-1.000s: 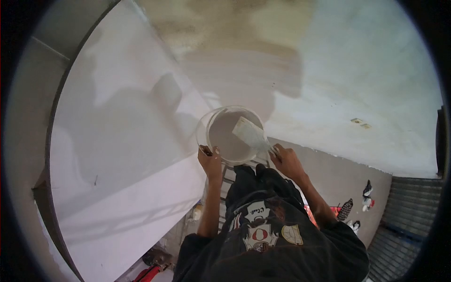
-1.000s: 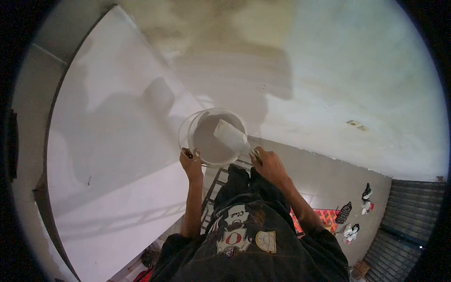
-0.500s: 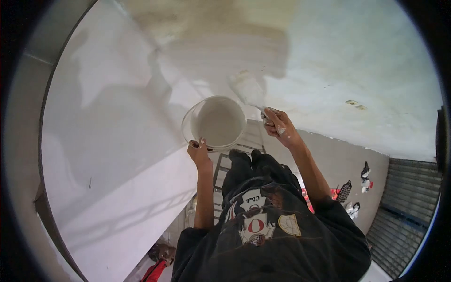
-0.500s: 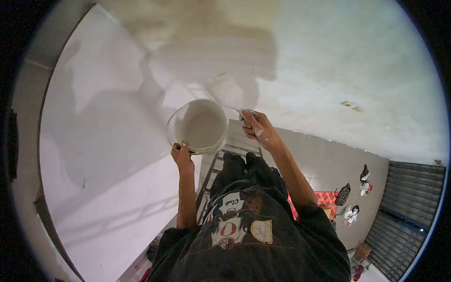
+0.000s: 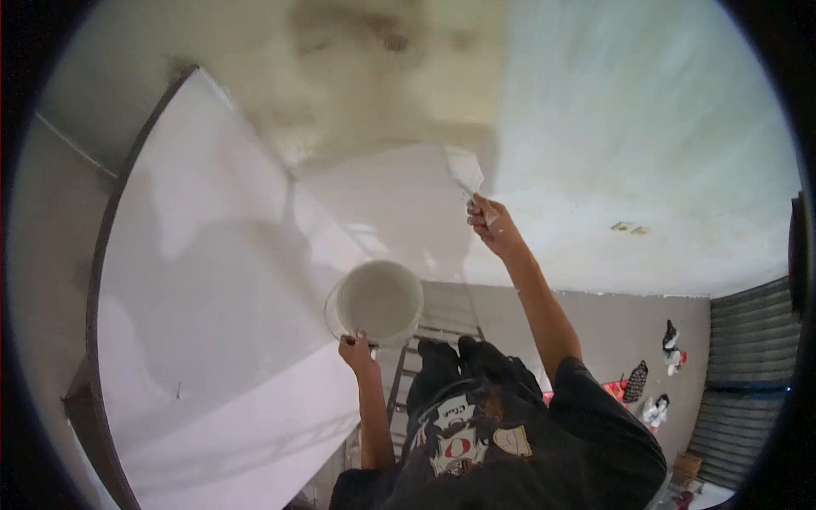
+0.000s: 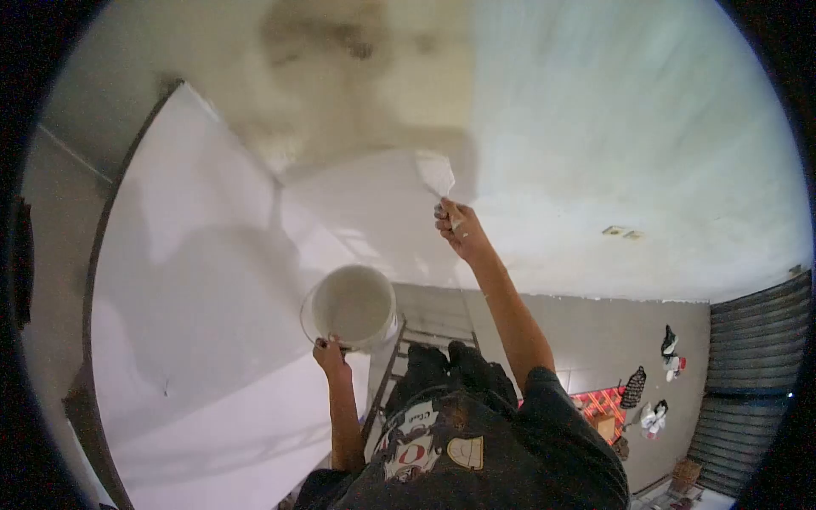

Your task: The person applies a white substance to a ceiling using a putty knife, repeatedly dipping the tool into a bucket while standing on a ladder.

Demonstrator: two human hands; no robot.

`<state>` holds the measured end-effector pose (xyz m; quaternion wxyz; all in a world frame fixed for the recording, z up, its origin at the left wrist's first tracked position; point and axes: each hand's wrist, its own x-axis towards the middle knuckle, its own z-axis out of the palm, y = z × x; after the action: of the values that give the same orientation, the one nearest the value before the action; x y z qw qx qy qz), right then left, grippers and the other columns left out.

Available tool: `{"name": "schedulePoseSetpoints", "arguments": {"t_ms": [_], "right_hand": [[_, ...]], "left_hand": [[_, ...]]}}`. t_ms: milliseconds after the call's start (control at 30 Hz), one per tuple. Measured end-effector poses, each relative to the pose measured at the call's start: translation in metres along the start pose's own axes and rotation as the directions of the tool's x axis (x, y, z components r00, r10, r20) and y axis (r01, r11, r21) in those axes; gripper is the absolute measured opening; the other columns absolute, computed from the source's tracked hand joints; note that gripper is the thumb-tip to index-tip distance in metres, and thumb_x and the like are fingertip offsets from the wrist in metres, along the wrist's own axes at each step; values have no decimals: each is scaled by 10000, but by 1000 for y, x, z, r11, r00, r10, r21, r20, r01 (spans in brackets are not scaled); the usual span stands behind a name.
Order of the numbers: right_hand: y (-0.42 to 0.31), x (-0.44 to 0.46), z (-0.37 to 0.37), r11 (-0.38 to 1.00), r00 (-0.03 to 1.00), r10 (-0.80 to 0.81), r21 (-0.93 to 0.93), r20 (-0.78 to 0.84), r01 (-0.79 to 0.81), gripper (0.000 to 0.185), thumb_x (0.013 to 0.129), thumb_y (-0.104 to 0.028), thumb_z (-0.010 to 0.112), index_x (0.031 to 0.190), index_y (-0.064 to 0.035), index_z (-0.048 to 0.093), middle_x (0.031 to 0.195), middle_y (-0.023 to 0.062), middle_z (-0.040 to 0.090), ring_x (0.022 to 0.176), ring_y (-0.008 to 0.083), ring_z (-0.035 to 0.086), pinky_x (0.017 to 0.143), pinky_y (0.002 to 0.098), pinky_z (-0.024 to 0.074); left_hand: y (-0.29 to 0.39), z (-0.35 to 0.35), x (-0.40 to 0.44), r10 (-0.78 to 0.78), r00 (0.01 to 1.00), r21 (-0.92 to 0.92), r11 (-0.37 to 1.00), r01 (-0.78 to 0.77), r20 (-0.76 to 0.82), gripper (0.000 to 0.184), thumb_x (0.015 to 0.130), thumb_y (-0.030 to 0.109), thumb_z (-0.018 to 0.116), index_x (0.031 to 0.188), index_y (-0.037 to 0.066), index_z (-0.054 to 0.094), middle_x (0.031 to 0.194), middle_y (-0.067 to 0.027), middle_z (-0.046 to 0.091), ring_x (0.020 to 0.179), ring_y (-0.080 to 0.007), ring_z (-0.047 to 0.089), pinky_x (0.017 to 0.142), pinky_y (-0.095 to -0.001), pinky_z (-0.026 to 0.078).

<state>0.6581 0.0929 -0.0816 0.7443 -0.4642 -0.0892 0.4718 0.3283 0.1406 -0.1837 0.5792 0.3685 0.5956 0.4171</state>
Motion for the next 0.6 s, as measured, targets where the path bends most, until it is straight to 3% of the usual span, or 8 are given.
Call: {"name": "schedulePoseSetpoints", "arguments": {"t_ms": [233, 367, 567, 600], "right_hand": [[30, 76, -32, 993, 988, -103, -73, -116, 95, 240, 834, -217, 442, 652, -68, 395, 576, -22, 366, 462, 60, 343, 364, 178, 249], [32, 97, -37, 989, 950, -110, -132, -294, 73, 229, 836, -167, 430, 647, -38, 409, 596, 9, 409, 467, 82, 366, 380, 197, 251], [-33, 88, 2, 940, 917, -324, -183, -231, 286, 259, 824, -173, 453, 611, -29, 428, 572, 16, 426, 464, 87, 382, 380, 206, 262], [-50, 84, 11, 929, 913, -335, -243, -231, 280, 278, 820, -177, 452, 602, -5, 441, 577, 46, 449, 469, 97, 429, 350, 205, 275]], "left_hand": [[-17, -7, 10, -24, 999, 74, 997, 26, -34, 219, 693, -2, 553, 652, 47, 344, 631, -40, 393, 524, -121, 391, 447, -266, 371], [-17, -8, 11, -57, 997, 29, 998, 59, -49, 217, 687, -12, 545, 650, 49, 340, 633, -44, 399, 528, -123, 405, 449, -261, 382], [-24, -9, 17, -38, 998, 18, 999, 39, -59, 205, 692, -22, 519, 643, 51, 334, 627, -46, 404, 530, -117, 421, 449, -266, 395], [-19, -10, 12, -34, 998, 5, 999, 34, -58, 206, 693, -22, 518, 639, 51, 333, 620, -47, 407, 521, -117, 425, 442, -268, 396]]}}
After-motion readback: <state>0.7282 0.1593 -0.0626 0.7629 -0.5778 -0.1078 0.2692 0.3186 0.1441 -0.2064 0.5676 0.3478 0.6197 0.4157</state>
